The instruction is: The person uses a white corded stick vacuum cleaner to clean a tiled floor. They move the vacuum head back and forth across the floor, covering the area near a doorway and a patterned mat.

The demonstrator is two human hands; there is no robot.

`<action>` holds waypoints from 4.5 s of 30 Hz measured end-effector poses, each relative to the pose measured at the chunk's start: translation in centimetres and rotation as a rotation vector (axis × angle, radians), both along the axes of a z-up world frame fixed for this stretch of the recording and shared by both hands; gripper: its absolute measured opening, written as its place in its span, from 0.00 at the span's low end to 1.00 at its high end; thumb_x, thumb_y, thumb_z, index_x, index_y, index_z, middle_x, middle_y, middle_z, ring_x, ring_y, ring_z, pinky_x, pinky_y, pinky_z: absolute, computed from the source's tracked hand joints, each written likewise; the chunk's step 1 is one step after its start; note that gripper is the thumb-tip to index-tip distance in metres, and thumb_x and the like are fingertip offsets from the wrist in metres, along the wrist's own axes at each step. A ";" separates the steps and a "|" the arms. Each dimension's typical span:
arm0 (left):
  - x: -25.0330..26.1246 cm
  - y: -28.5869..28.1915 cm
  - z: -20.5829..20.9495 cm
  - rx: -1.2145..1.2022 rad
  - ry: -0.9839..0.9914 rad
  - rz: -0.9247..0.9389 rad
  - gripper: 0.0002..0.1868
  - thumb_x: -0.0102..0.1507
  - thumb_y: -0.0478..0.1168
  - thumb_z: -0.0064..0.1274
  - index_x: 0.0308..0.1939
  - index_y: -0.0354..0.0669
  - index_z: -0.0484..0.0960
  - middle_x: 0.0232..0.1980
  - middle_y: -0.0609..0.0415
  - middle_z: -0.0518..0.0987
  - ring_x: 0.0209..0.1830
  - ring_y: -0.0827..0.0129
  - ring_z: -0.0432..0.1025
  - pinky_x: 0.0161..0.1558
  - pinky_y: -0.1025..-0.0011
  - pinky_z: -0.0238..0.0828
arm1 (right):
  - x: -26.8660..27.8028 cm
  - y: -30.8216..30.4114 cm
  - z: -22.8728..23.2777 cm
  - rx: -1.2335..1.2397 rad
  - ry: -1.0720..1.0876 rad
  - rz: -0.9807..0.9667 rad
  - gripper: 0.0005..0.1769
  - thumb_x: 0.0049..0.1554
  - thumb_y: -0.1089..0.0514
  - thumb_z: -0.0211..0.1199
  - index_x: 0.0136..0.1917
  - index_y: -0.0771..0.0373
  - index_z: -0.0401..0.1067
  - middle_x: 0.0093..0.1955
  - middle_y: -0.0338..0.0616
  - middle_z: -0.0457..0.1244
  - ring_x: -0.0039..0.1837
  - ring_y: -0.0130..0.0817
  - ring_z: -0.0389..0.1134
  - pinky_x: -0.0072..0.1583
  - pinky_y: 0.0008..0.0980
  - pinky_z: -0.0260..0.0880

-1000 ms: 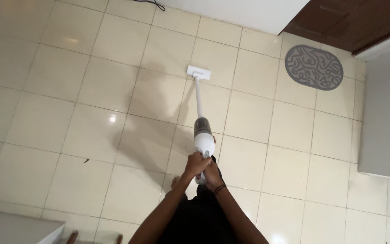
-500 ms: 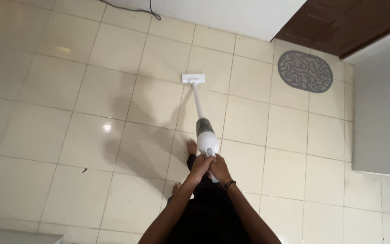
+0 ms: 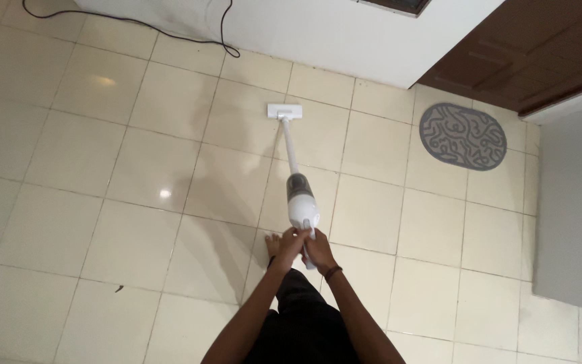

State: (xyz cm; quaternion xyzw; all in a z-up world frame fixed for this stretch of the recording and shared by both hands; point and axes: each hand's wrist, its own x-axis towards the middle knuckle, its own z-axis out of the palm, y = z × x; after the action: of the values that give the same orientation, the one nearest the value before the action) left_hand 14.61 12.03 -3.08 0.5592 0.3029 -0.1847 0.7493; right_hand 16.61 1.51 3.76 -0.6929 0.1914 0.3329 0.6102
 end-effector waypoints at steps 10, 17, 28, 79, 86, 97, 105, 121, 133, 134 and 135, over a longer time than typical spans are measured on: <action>11.7 2.4 7.1 0.510 -0.012 -0.258 0.46 0.60 0.61 0.57 0.66 0.34 0.52 0.50 0.27 0.77 0.51 0.39 0.77 0.54 0.54 0.75 | 8.7 4.5 -3.6 0.521 0.241 -0.409 0.32 0.66 0.34 0.41 0.68 0.61 0.62 0.59 0.49 0.64 0.59 0.43 0.68 0.57 0.47 0.72; 8.2 2.6 8.0 0.615 0.114 -0.482 0.60 0.55 0.50 0.58 0.79 0.42 0.33 0.56 0.28 0.79 0.54 0.38 0.77 0.60 0.51 0.73 | 3.7 4.3 -3.2 0.602 0.215 -0.340 0.39 0.64 0.28 0.44 0.68 0.64 0.61 0.56 0.48 0.64 0.57 0.42 0.68 0.58 0.46 0.74; -12.9 1.7 4.5 0.802 -0.092 -0.293 0.65 0.52 0.50 0.62 0.77 0.35 0.30 0.51 0.22 0.80 0.52 0.29 0.76 0.54 0.50 0.76 | -16.8 2.9 -3.3 0.561 0.251 -0.266 0.34 0.64 0.31 0.47 0.63 0.63 0.67 0.51 0.44 0.67 0.51 0.36 0.69 0.51 0.38 0.73; 7.3 20.0 2.4 0.648 0.059 -0.335 0.53 0.50 0.51 0.66 0.73 0.46 0.54 0.51 0.28 0.80 0.50 0.38 0.78 0.51 0.52 0.79 | 4.2 20.3 -4.3 0.430 0.181 -0.119 0.26 0.68 0.37 0.49 0.54 0.65 0.64 0.38 0.47 0.65 0.35 0.35 0.66 0.36 0.35 0.69; 1.5 20.9 6.7 0.753 0.136 -0.338 0.54 0.50 0.52 0.69 0.73 0.51 0.52 0.52 0.30 0.77 0.50 0.36 0.76 0.50 0.47 0.76 | -2.4 21.9 -6.6 0.468 0.043 -0.196 0.25 0.67 0.40 0.51 0.59 0.64 0.65 0.50 0.45 0.66 0.50 0.32 0.69 0.50 0.34 0.73; -15.7 24.0 8.8 0.589 0.071 -0.293 0.45 0.52 0.51 0.65 0.66 0.44 0.57 0.49 0.31 0.80 0.48 0.40 0.79 0.48 0.52 0.79 | -19.0 23.9 -2.1 0.198 0.056 -0.116 0.28 0.65 0.41 0.53 0.64 0.67 0.58 0.54 0.51 0.66 0.52 0.35 0.70 0.51 0.36 0.75; -22.6 22.0 1.4 0.166 -0.091 0.043 0.43 0.56 0.46 0.65 0.65 0.39 0.53 0.55 0.30 0.76 0.46 0.52 0.79 0.43 0.60 0.81 | -23.1 22.4 3.3 -0.195 -0.029 0.190 0.26 0.59 0.54 0.58 0.63 0.72 0.54 0.43 0.59 0.68 0.32 0.41 0.73 0.33 0.39 0.76; -9.9 19.2 3.6 -0.236 -0.007 0.243 0.50 0.56 0.41 0.63 0.71 0.43 0.42 0.61 0.32 0.66 0.54 0.48 0.74 0.43 0.59 0.77 | -9.3 19.2 2.7 -0.370 -0.172 0.376 0.21 0.59 0.53 0.57 0.61 0.68 0.67 0.36 0.57 0.71 0.31 0.39 0.73 0.36 0.34 0.72; 8.0 25.1 8.1 0.557 0.065 -0.195 0.52 0.52 0.45 0.66 0.74 0.45 0.51 0.52 0.25 0.79 0.49 0.35 0.78 0.46 0.52 0.80 | 4.4 24.5 -1.9 0.356 0.034 -0.056 0.11 0.63 0.63 0.47 0.58 0.69 0.61 0.40 0.50 0.65 0.34 0.36 0.67 0.36 0.34 0.70; 9.3 25.5 8.5 0.549 0.060 -0.217 0.51 0.53 0.44 0.65 0.74 0.44 0.50 0.52 0.24 0.79 0.48 0.34 0.78 0.44 0.51 0.82 | 5.2 25.1 -2.1 0.363 0.059 -0.086 0.11 0.64 0.62 0.47 0.58 0.68 0.60 0.41 0.48 0.65 0.34 0.35 0.67 0.36 0.34 0.70; 10.3 25.6 8.9 0.553 0.075 -0.229 0.52 0.53 0.43 0.65 0.74 0.44 0.50 0.52 0.24 0.78 0.49 0.34 0.78 0.44 0.51 0.82 | 5.8 25.5 -2.3 0.369 0.086 -0.115 0.11 0.64 0.60 0.47 0.59 0.66 0.60 0.42 0.47 0.65 0.35 0.35 0.67 0.36 0.34 0.70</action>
State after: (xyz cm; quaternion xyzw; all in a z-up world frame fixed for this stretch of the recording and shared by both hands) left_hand 24.96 37.64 5.80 0.7653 0.3041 -0.1992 0.5311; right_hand 22.46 26.97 1.47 -0.5425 0.1925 0.3561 0.7361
